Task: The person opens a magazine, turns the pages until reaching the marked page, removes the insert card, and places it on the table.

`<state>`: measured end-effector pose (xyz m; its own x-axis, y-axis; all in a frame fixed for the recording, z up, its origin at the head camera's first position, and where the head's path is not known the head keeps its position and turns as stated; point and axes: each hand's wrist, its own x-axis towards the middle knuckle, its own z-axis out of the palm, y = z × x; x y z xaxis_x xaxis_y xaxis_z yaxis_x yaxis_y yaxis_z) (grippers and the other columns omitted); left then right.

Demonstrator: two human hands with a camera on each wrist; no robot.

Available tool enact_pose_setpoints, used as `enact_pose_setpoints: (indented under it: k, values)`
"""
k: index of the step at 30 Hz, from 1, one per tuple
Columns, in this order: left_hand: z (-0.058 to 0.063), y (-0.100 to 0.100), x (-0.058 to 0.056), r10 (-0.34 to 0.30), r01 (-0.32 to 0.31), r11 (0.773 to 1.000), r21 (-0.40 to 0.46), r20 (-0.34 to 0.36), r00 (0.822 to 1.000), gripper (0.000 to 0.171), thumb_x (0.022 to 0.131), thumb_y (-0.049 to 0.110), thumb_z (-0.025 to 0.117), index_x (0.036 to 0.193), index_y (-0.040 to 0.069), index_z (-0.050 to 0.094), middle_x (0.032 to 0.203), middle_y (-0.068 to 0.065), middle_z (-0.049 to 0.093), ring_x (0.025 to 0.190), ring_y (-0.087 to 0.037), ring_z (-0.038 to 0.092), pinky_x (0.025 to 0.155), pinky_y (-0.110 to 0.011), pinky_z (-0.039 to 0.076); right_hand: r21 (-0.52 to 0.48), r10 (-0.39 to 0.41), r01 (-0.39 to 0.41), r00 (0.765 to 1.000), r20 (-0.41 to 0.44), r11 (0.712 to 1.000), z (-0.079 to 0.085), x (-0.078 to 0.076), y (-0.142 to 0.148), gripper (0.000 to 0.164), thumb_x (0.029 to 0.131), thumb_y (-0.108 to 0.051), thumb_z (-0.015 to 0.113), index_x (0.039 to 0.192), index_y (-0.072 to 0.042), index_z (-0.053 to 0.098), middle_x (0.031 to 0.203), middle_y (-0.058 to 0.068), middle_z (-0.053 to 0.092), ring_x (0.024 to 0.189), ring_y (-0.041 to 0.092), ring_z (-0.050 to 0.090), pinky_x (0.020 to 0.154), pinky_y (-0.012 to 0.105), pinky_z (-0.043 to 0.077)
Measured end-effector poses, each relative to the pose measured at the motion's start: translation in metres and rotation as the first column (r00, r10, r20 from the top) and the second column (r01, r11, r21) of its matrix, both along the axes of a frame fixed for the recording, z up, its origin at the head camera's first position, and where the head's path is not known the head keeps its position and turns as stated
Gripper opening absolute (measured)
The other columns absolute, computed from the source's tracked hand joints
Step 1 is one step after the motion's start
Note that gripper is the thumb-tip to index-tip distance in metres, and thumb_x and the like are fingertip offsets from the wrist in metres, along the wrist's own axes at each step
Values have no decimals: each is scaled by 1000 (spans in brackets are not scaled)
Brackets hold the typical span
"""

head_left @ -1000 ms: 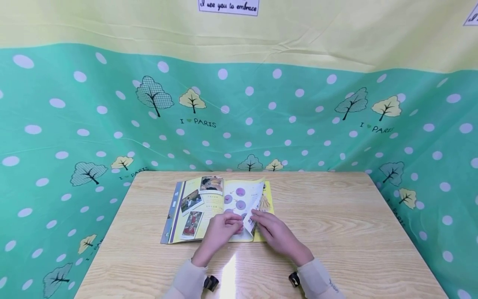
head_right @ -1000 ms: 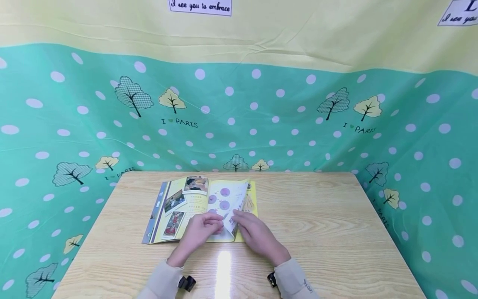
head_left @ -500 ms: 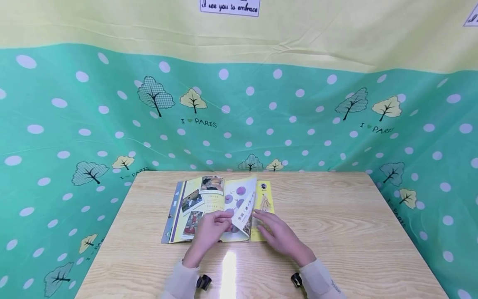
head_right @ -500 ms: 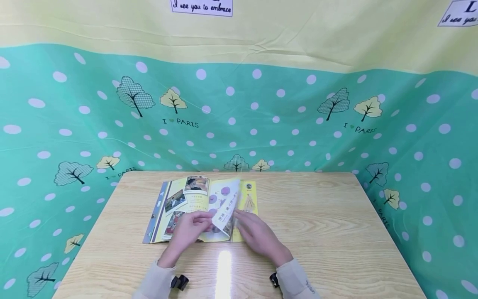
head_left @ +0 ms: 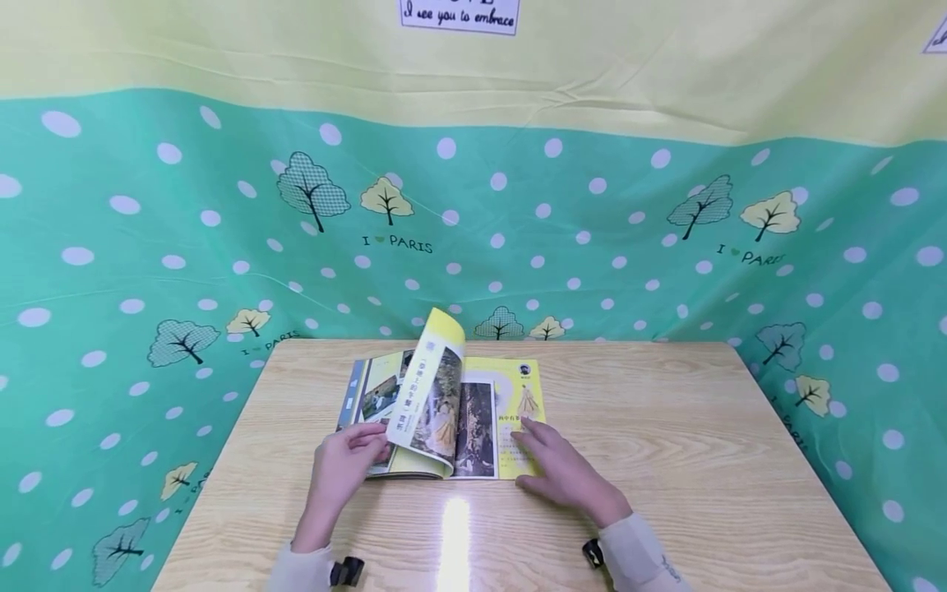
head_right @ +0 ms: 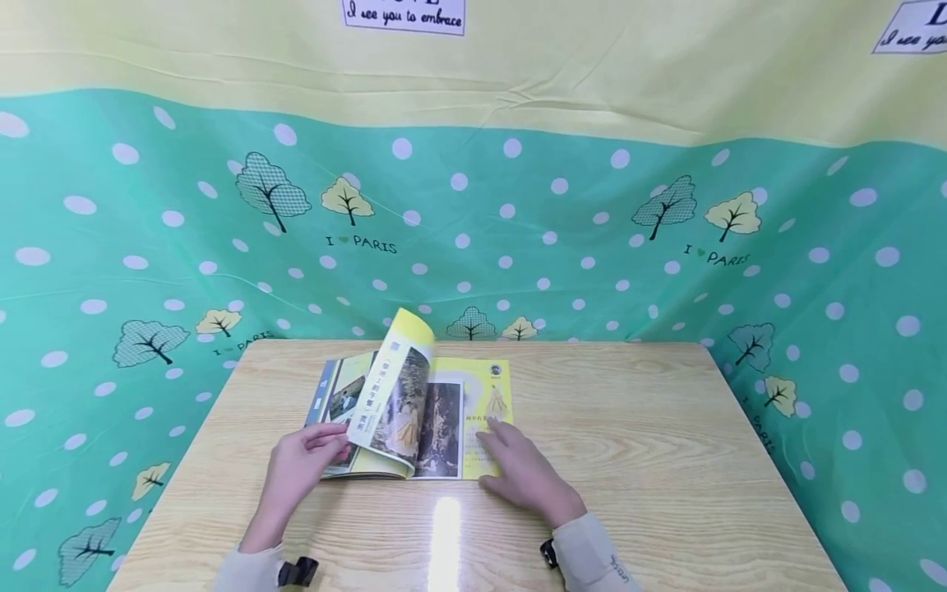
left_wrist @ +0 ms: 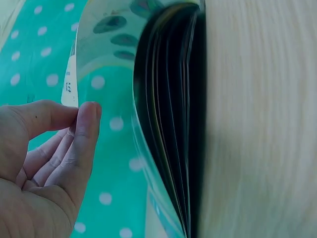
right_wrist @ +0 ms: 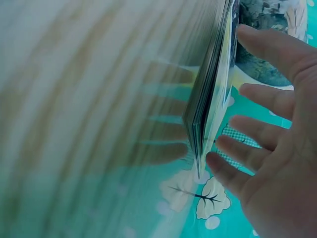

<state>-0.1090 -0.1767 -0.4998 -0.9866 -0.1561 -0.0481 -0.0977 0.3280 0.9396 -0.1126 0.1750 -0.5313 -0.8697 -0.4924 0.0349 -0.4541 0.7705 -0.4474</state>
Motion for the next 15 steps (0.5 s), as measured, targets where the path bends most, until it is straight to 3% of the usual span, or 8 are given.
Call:
enact_pose_setpoints:
  k: [8, 15]
  values:
    - [-5, -36, 12, 74, -70, 993, -99, 33, 997, 21, 91, 7, 71, 109, -4, 72, 91, -13, 75, 76, -21, 74, 67, -24, 60, 84, -4, 4, 1000, -4, 996, -3, 0, 1, 73, 83, -35, 81, 143, -6, 52, 153, 20, 39, 140, 40, 36, 112, 59, 31]
    - [-9, -55, 19, 121, -95, 965, -243, 93, 988, 26, 91, 15, 70, 111, 0, 73, 90, -7, 76, 75, -16, 72, 66, -19, 53, 100, -11, 13, 1000, -20, 995, -4, -1, 1, 62, 84, -33, 80, 137, -7, 58, 148, 19, 45, 136, 37, 41, 109, 59, 37]
